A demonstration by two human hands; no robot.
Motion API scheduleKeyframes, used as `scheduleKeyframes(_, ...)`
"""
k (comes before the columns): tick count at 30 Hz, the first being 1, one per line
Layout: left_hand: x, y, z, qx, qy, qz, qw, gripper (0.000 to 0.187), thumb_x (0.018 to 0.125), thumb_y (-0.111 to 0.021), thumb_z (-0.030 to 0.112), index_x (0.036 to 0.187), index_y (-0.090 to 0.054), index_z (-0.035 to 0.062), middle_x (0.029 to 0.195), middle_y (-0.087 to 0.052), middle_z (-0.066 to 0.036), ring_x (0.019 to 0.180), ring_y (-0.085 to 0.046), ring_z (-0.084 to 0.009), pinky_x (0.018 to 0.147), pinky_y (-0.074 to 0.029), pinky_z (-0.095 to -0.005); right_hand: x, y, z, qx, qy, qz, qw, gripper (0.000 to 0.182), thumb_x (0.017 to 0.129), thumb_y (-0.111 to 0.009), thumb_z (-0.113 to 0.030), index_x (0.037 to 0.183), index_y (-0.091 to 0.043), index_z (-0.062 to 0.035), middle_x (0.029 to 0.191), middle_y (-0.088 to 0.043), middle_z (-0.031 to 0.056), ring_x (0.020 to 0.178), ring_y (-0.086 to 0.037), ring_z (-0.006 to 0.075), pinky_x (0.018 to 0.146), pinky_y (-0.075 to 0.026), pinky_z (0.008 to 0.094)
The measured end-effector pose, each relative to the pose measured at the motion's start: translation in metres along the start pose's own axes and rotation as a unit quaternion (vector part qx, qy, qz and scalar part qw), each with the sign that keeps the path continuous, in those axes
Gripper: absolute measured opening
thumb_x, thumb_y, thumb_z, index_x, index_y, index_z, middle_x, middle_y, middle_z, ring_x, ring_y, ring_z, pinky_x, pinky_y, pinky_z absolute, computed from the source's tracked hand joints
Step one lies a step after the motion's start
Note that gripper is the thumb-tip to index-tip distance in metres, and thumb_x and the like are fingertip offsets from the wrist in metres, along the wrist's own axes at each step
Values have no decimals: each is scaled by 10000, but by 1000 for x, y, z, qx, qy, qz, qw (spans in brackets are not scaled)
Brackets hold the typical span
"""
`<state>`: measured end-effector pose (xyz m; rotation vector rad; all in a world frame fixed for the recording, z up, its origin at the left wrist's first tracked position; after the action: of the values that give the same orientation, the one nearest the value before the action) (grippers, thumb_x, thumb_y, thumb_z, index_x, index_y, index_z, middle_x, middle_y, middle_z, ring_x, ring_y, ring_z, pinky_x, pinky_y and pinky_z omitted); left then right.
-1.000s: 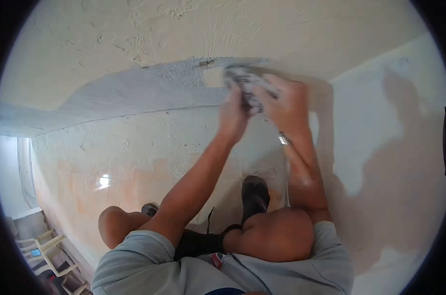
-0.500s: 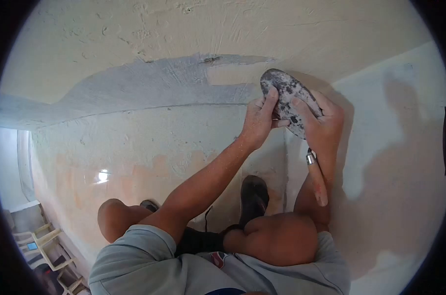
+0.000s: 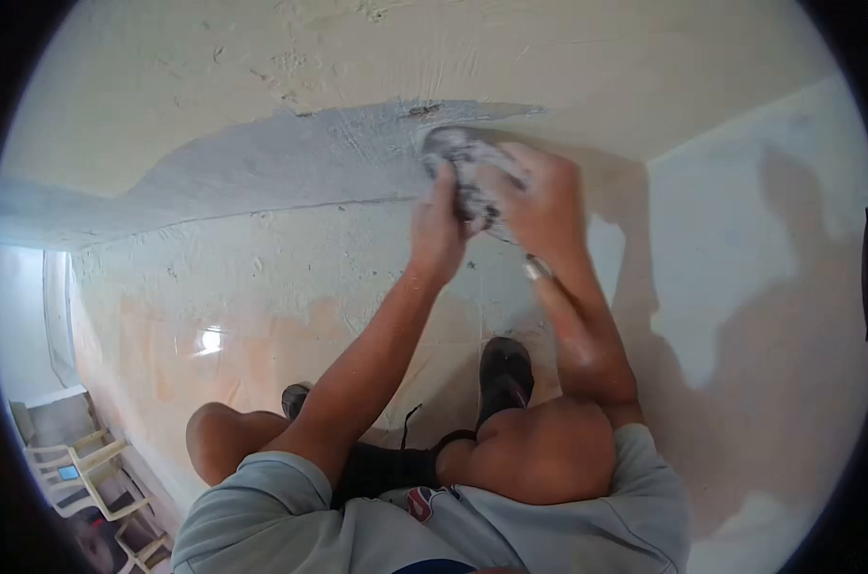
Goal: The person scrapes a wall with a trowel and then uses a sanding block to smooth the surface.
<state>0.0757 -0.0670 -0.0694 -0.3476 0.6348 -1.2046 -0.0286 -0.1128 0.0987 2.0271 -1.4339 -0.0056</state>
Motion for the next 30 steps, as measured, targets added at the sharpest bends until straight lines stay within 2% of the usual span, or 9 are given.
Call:
scheduleKeyframes(4,-15,-87,-8,-56,65,-23,996,484,1008,-561,512,1020,-655,38,882,-653,-20,748,-649,-98,638,-631,-286,-18,82,-1,-48,-42,70,996,163,852,-712,-114,925,-706,31,730,-683,146,660,-652,139,624,-509,324)
scheduleKeyframes(6,-17,-107,-11,-52,68,-47,995,487,1000,-572,523,992,-657,43,879,-652,-25,748,-644,-95,636,-629,-285,-22,94,8,47,-120,73,989,155,859,-713,-93,940,-711,40,758,-711,126,679,-655,135,648,-517,310)
scheduleKeyframes(10,-8,-71,-3,-58,54,-31,996,463,994,-576,537,991,-657,81,802,-637,5,705,-633,-78,646,-611,-269,1,60,0,-114,-43,21,992,179,843,-699,-151,878,-679,23,705,-624,218,586,-593,336,596,-478,378)
scheduleKeyframes(17,-7,-71,-1,-37,20,-17,999,415,1024,-546,492,1014,-657,91,817,-652,12,689,-628,-68,621,-582,-241,-17,67,-5,-69,-14,56,996,165,849,-695,-143,859,-662,18,695,-612,207,577,-537,355,580,-473,367)
scheduleKeyframes(21,-20,-116,-13,-74,61,-69,993,467,1018,-555,498,1058,-665,45,880,-655,-19,767,-641,-97,682,-618,-295,-25,109,-16,-71,-56,61,994,149,859,-723,-96,880,-680,45,662,-639,104,601,-540,88,578,-468,289)
scheduleKeyframes(22,-21,-123,-19,-78,80,-78,991,470,1015,-560,501,1061,-663,45,887,-651,-24,772,-636,-98,687,-620,-301,-26,112,-16,-71,-54,57,994,149,859,-723,-96,880,-680,45,662,-639,104,601,-540,88,578,-468,289)
scheduleKeyframes(27,6,-89,-27,-68,40,-108,991,504,1041,-471,545,1147,-637,81,955,-647,-20,776,-584,-101,711,-569,-288,-3,72,-2,-67,-64,-2,996,241,849,-733,-162,967,-715,48,763,-713,125,670,-634,129,651,-510,315)
scheduleKeyframes(29,6,-47,-4,-160,-18,-49,986,510,1062,-406,545,1221,-599,101,1058,-659,-12,853,-592,-102,785,-528,-258,16,7,-1,-55,-4,-45,997,239,839,-708,-191,932,-710,29,748,-690,201,648,-686,275,638,-520,380)
scheduleKeyframes(30,6,-20,-1,-196,-26,-25,980,536,1067,-368,543,1303,-554,99,1201,-632,-33,1060,-571,-139,947,-471,-294,24,-34,-2,-87,31,-73,993,225,832,-696,-190,907,-699,22,750,-666,226,668,-669,352,633,-515,413)
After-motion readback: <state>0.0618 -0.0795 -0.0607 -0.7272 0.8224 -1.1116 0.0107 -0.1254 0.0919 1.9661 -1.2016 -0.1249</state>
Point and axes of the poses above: each hand's wrist, its own x-axis towards the middle knuckle, its own y-axis out of the back of the hand, z = x × y, the point moved 10 cm from there along x, towards the middle knuckle
